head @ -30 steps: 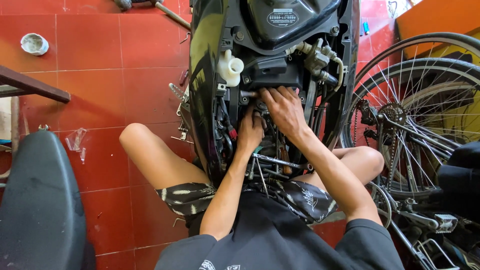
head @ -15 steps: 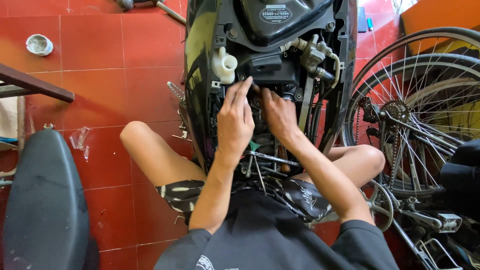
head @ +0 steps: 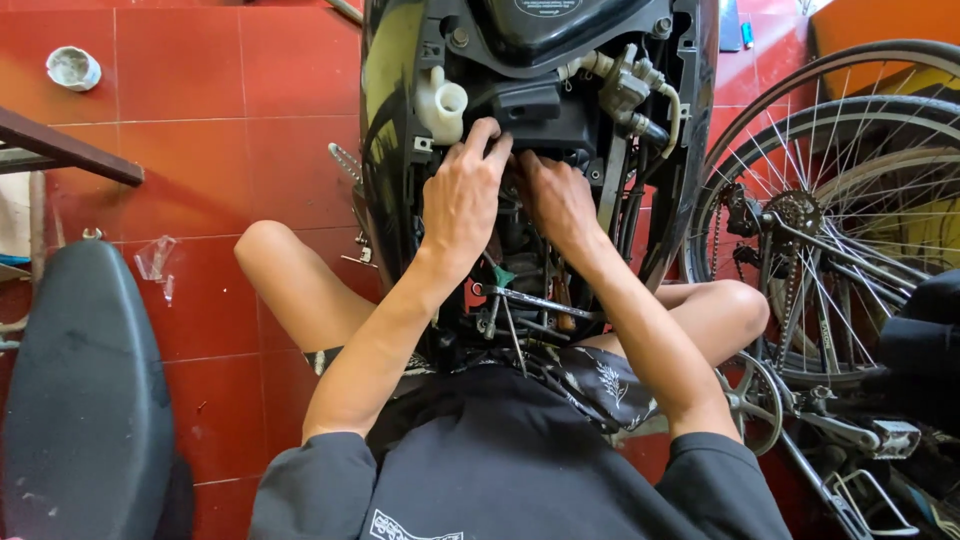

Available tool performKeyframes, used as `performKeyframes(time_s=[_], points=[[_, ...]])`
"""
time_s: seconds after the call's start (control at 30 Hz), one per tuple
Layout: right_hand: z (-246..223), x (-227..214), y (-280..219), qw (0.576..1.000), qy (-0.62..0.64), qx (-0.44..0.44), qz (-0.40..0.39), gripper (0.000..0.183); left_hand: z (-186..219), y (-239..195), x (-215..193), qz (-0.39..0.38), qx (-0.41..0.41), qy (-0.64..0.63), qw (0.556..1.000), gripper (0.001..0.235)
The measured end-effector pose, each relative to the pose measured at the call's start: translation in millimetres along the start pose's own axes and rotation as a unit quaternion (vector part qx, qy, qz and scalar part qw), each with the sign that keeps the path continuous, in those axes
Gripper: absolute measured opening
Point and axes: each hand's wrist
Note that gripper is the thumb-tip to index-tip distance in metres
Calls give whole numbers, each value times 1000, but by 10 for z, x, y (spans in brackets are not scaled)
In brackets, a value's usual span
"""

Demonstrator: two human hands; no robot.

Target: Reassembling the carburetor housing and associated components on a motorcycle engine

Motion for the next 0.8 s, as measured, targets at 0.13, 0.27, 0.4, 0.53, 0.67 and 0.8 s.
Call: performKeyframes(time_s=[0.13,0.27,0.4,0.53,0.67,0.8], points=[[14,-100,54,999,-27,-17,-32,20,-145,-44,4,-6,36,85,996,38],[302,166,206,994,-94,-46,-28,19,-304,-39,4,-29,72,96,992,46],[87,-187,117,986,-125,-111,16,19,-331,-55,-49,-63,108,57,990,49],[-28,-303,18,964,-194,-167,70,20,-332,-197,-74,-102,102,5,990,52],[-48,-180,-25,944,-240,-194,117,16,-168,-410,61,-123,70,-25,990,46],[-50,-192,-61,918,-282,-241,143,18,77,-677,183,-81,-18,-113,990,45]])
Point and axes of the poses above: each hand's wrist, its own y-axis towards the middle knuckle, its own x-axis out of the palm, z = x × y
